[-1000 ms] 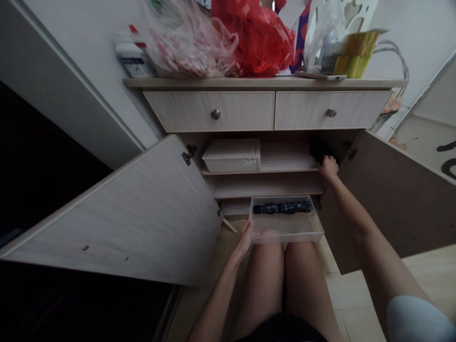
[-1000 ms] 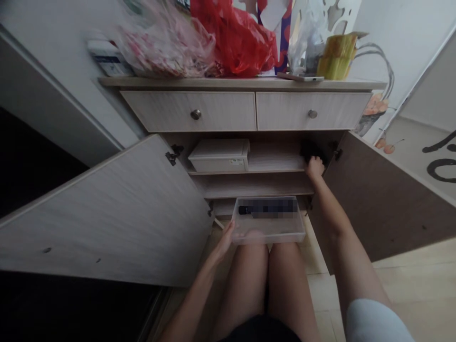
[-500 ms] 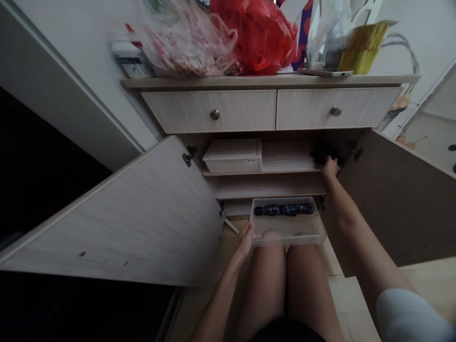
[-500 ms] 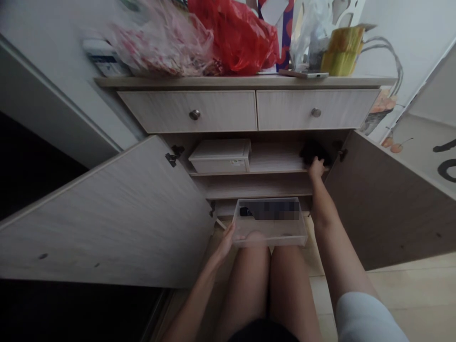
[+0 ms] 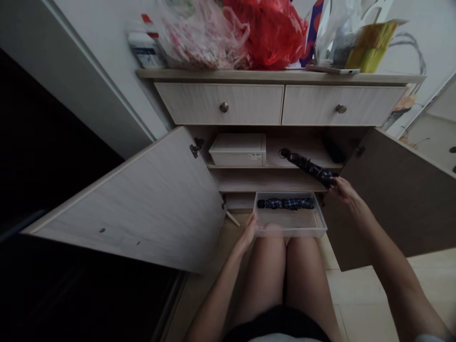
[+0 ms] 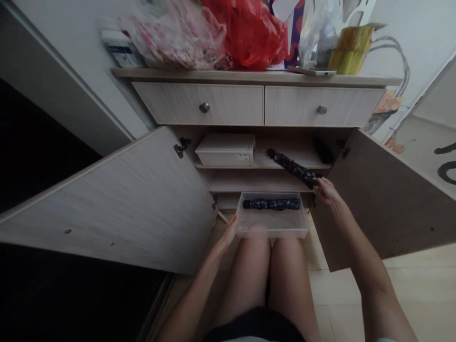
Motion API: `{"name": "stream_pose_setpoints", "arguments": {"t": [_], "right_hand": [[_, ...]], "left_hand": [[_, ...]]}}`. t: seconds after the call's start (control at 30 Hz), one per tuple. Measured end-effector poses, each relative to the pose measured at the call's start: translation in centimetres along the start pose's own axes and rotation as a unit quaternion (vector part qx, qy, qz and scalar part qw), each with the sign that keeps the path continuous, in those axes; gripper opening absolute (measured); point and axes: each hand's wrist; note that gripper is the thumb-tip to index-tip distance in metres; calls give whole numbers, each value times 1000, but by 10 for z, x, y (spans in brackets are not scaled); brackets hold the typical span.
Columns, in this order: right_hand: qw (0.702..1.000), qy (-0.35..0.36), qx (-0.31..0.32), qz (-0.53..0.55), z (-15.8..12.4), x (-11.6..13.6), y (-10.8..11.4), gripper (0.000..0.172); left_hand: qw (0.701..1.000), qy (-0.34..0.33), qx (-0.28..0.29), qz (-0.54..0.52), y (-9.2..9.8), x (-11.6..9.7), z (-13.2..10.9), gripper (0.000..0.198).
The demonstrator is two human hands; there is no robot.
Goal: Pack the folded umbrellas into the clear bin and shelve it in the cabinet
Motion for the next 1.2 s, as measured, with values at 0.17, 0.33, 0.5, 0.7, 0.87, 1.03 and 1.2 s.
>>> {"name": "stream_pose_setpoints", "arguments": {"t": [0.17, 0.33, 0.5, 0.7, 0.87, 1.03, 1.2], "right_hand": [[994, -15, 89, -57, -40, -8, 5, 26], [963, 2, 234, -133, -59, -5, -1, 42], [938, 25, 298, -176, -64, -19, -17, 44], [872, 225, 302, -312, -56, -34, -18, 25], [730, 311, 260, -550, -55, -30, -19, 15], [647, 289, 214, -673, -65, -21, -37, 24], [581, 298, 233, -720, -76, -13, -48, 21]], "left_hand": [[999, -36, 14, -8, 1, -3, -2, 65], [999, -54, 5, 4, -2, -5, -3, 73], [997, -72, 6, 31, -4, -9, -5, 75], [999, -47, 4, 19, 0, -11, -5, 74], [999, -37, 1, 8, -1, -6, -1, 78], [999, -48, -1, 11, -3, -2, 1, 84], [999, -44, 0, 10, -1, -1, 2, 85]]}}
Point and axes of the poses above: each hand's wrist, its own z-axis towards the middle knuckle, its own y-axis out of the back of the hand, x = y × z, and after that the axes turned 6 degrees about -y, right-handed
